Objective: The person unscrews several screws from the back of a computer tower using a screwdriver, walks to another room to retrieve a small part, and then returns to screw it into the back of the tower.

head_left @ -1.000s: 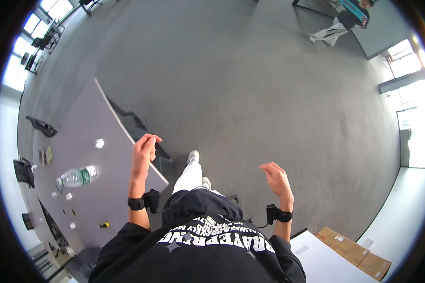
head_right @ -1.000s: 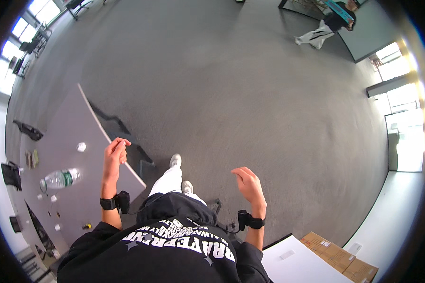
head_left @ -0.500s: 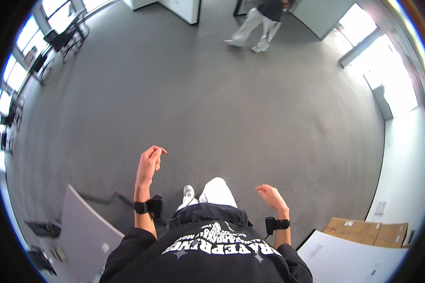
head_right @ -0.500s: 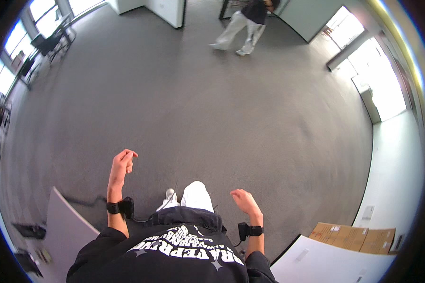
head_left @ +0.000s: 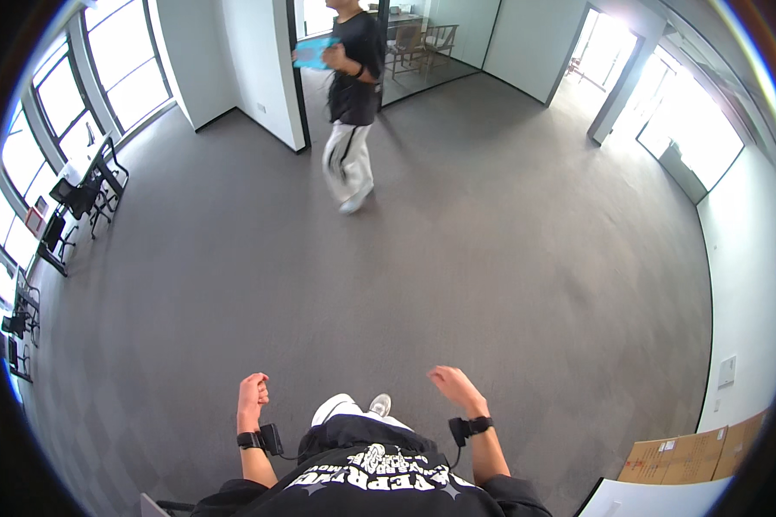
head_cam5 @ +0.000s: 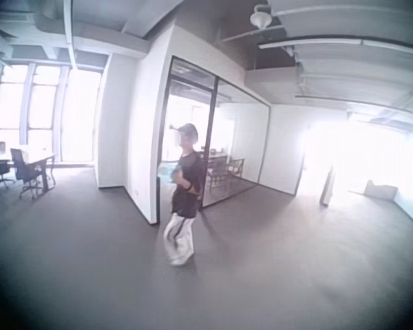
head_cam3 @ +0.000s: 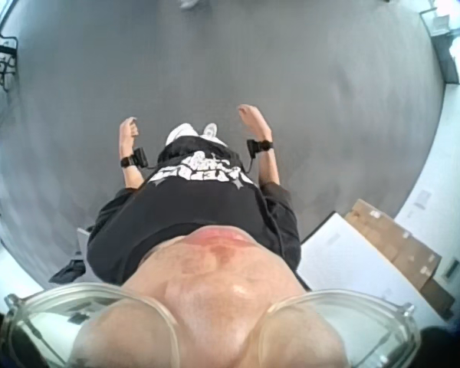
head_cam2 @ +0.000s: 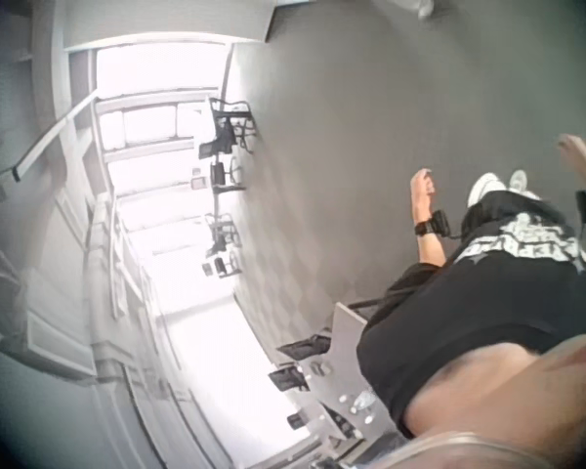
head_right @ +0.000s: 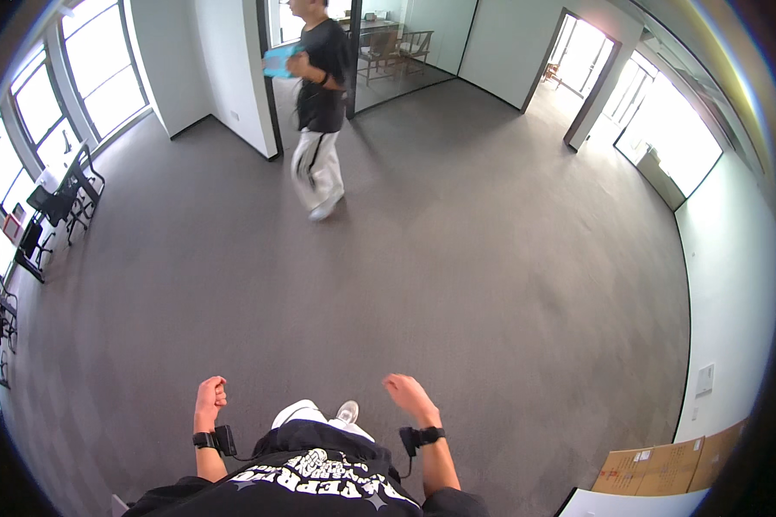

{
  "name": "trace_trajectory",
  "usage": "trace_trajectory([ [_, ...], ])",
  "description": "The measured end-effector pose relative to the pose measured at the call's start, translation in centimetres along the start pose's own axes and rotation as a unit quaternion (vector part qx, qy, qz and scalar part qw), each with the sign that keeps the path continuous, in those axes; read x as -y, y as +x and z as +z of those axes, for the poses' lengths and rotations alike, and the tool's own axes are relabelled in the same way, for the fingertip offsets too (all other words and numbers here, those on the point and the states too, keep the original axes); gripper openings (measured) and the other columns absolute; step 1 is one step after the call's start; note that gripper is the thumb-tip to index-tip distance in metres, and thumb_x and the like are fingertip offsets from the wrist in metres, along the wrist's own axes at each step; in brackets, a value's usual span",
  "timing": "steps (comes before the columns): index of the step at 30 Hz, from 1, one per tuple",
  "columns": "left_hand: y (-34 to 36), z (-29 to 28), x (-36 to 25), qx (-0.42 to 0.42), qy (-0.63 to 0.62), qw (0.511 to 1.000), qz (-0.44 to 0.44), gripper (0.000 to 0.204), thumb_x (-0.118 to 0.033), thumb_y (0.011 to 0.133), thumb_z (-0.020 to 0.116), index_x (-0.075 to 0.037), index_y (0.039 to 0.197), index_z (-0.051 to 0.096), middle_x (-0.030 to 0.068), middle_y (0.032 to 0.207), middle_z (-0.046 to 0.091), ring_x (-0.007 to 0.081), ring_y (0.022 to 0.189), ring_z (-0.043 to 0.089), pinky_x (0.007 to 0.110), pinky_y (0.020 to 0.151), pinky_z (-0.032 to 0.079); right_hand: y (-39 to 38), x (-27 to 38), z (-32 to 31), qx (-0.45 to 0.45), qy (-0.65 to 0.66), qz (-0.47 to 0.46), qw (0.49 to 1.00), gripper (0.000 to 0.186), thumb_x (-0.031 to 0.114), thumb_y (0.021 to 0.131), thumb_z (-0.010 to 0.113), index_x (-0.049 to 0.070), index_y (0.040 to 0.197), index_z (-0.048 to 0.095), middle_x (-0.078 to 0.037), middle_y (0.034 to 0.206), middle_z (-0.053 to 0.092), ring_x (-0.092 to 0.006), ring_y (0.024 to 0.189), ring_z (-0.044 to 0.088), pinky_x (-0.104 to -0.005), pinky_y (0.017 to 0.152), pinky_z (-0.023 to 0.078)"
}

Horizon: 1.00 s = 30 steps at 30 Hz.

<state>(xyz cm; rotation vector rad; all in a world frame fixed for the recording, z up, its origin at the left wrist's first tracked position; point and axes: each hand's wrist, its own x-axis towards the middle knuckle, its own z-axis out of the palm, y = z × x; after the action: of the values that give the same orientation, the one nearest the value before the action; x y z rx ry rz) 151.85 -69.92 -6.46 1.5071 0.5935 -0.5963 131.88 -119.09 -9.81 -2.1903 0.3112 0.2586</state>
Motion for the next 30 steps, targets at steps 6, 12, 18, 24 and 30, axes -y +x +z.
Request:
trace_trajectory([
  [6, 9.2, 14.5, -13.7, 0.031, -0.048, 0.995, 0.085, 0.027, -0.024, 0.097, 0.05, -0.012, 0.072, 0.049, -0.0073, 0.055, 0.036, 0.003, 0.041, 0.027, 0.023, 0.038, 0.02, 17.7, 8.6, -12.5, -0.024, 0.15, -0.101, 0.983, 0.021, 0.013, 0.095, 0.056, 0.003, 0.108, 0.069, -0.009, 0.09, 0.072, -0.0184, 0.082, 0.068, -0.0316, 0.076, 0.053],
  [12, 19.1, 29.5, -19.6, 0.133, 0.016, 0.987, 0.088, 0.038, -0.031, 0.1, 0.05, -0.015, 0.066, 0.043, -0.0067, 0.055, 0.036, 0.0037, 0.042, 0.029, 0.023, 0.039, 0.021, 25.6, 2.7, -19.5, -0.041, 0.11, -0.05, 0.992, 0.022, 0.009, 0.094, 0.055, 0.003, 0.109, 0.07, -0.006, 0.084, 0.069, -0.013, 0.079, 0.064, -0.0278, 0.073, 0.052],
  [18, 27.8, 47.2, -32.1, 0.215, 0.105, 0.962, 0.131, 0.042, -0.031, 0.103, 0.047, -0.015, 0.064, 0.038, -0.0071, 0.057, 0.033, 0.0046, 0.046, 0.027, 0.025, 0.043, 0.022, 33.4, -4.1, -29.9, -0.079, 0.177, 0.071, 0.978, 0.021, 0.008, 0.093, 0.056, 0.003, 0.107, 0.071, -0.005, 0.083, 0.069, -0.0126, 0.079, 0.064, -0.0282, 0.074, 0.052],
  [24, 35.0, 61.6, -44.0, 0.339, 0.155, 0.913, 0.166, 0.04, -0.029, 0.103, 0.047, -0.014, 0.066, 0.04, -0.008, 0.061, 0.035, 0.004, 0.052, 0.03, 0.024, 0.046, 0.025, 45.3, -11.3, -37.3, -0.127, 0.207, 0.166, 0.956, 0.021, 0.01, 0.092, 0.058, 0.004, 0.106, 0.072, -0.004, 0.084, 0.07, -0.0117, 0.081, 0.065, -0.0278, 0.076, 0.052],
  [30, 48.5, 66.7, -55.9, 0.222, 0.102, 0.952, 0.185, 0.04, -0.027, 0.102, 0.049, -0.014, 0.065, 0.04, -0.0073, 0.06, 0.035, 0.0037, 0.052, 0.03, 0.025, 0.046, 0.024, 69.8, -12.0, -47.6, -0.027, 0.12, 0.095, 0.988, 0.021, 0.014, 0.091, 0.058, 0.004, 0.104, 0.071, -0.005, 0.087, 0.071, -0.0162, 0.083, 0.067, -0.0313, 0.077, 0.052],
])
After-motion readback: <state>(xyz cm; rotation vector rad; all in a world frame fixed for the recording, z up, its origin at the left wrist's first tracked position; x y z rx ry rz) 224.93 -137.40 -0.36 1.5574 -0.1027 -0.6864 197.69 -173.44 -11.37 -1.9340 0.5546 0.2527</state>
